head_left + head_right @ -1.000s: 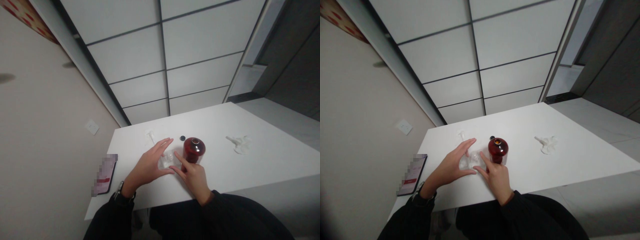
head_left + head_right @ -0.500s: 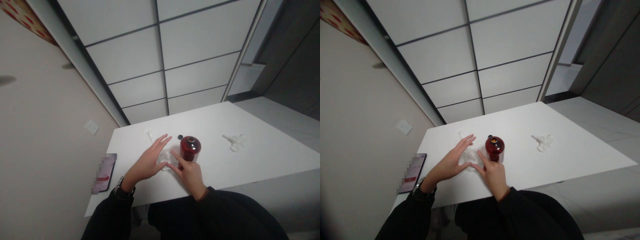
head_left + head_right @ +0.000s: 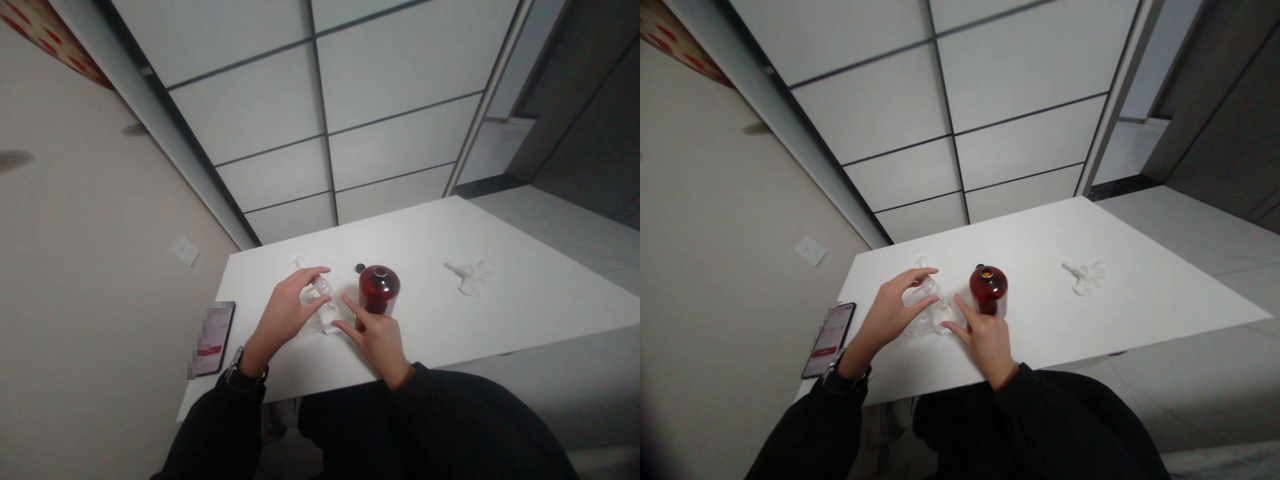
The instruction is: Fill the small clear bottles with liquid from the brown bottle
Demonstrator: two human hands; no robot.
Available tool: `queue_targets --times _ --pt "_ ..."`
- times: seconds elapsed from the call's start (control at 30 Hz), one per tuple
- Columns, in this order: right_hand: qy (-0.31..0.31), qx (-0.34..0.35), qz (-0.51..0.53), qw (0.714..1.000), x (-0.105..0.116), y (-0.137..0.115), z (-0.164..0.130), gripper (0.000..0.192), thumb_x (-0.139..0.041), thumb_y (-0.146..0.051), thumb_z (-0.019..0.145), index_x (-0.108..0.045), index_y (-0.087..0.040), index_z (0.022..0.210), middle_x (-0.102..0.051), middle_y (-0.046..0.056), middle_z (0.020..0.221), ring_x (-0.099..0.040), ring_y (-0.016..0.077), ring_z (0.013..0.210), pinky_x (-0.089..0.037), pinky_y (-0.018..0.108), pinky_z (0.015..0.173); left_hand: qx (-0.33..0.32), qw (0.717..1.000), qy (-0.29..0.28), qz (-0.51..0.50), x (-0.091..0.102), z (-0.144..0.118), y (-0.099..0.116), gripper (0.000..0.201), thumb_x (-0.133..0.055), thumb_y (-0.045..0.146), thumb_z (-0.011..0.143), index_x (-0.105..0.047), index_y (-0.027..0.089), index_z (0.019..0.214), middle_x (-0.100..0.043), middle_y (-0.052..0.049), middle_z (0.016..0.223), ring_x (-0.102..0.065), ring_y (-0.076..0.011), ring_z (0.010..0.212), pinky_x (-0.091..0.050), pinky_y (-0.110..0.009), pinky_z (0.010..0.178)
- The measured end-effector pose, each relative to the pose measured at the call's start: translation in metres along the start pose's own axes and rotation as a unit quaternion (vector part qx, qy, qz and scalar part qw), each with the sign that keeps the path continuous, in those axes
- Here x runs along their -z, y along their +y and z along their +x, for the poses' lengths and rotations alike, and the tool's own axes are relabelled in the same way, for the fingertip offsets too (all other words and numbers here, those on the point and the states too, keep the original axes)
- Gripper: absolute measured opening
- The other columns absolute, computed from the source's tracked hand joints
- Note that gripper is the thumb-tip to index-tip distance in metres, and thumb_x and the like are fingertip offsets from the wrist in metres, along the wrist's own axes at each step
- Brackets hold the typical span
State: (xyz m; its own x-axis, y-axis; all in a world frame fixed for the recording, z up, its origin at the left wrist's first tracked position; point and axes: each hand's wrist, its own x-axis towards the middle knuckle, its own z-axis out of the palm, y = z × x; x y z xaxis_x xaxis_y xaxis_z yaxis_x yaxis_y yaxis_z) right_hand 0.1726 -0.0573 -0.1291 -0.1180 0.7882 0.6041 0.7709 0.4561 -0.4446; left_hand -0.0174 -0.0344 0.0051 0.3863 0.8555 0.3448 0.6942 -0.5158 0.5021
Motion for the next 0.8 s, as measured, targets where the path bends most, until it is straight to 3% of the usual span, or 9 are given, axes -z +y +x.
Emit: queue_targets --times 0.13,0.27,0.4,0.57,0.8 --pt "0.005 0.008 0.005 1.000 0.001 0.001 0.000 0.054 -0.060 -0.061 0.098 -0.075 -0.019 0.130 -0.067 -0.002 0.053 -0.058 0.0115 0.043 -0.039 0.026 0.052 -0.009 0.997 0.011 0.072 -0.001 0.000 0.001 0.030 -0.074 0.028 0.094 -0.063 0.020 0.121 -0.074 -0.007 0.112 -0.072 -0.0235 0.101 -0.060 -0.041 0.093" --pt "-0.002 -0.003 -0.005 1.000 0.001 0.001 -0.001 0.057 -0.058 -0.063 0.099 -0.075 -0.018 0.130 -0.068 -0.001 0.055 -0.059 0.0119 0.045 -0.037 0.026 0.053 -0.066 0.984 0.009 0.165 -0.005 0.000 0.002 0.029 -0.070 0.029 0.097 -0.062 0.018 0.123 -0.074 -0.010 0.114 -0.071 -0.0270 0.109 -0.059 -0.045 0.096" --pt "-0.001 0.002 -0.008 1.000 -0.001 0.002 -0.002 0.058 -0.057 -0.064 0.099 -0.075 -0.018 0.130 -0.068 -0.001 0.054 -0.060 0.0125 0.046 -0.036 0.026 0.053 -0.094 0.983 0.043 0.154 0.000 0.001 0.005 0.030 -0.072 0.026 0.096 -0.063 0.018 0.123 -0.075 -0.010 0.117 -0.071 -0.0268 0.112 -0.059 -0.046 0.099" --pt "0.002 0.003 -0.010 1.000 -0.002 0.002 -0.001 0.056 -0.058 -0.062 0.099 -0.075 -0.018 0.129 -0.069 -0.001 0.054 -0.060 0.0125 0.045 -0.035 0.026 0.052 -0.104 0.985 0.030 0.135 0.009 -0.001 0.011 0.030 -0.070 0.023 0.097 -0.063 0.019 0.126 -0.073 -0.010 0.121 -0.071 -0.0251 0.113 -0.059 -0.044 0.099" --pt "-0.025 -0.005 -0.016 1.000 0.001 0.001 0.000 0.056 -0.060 -0.061 0.099 -0.073 -0.018 0.132 -0.072 0.000 0.057 -0.062 0.0121 0.047 -0.033 0.026 0.052 -0.105 0.975 0.028 0.194 0.009 0.002 0.014 0.034 -0.071 0.027 0.097 -0.063 0.018 0.128 -0.074 -0.011 0.121 -0.070 -0.0277 0.115 -0.059 -0.046 0.099"
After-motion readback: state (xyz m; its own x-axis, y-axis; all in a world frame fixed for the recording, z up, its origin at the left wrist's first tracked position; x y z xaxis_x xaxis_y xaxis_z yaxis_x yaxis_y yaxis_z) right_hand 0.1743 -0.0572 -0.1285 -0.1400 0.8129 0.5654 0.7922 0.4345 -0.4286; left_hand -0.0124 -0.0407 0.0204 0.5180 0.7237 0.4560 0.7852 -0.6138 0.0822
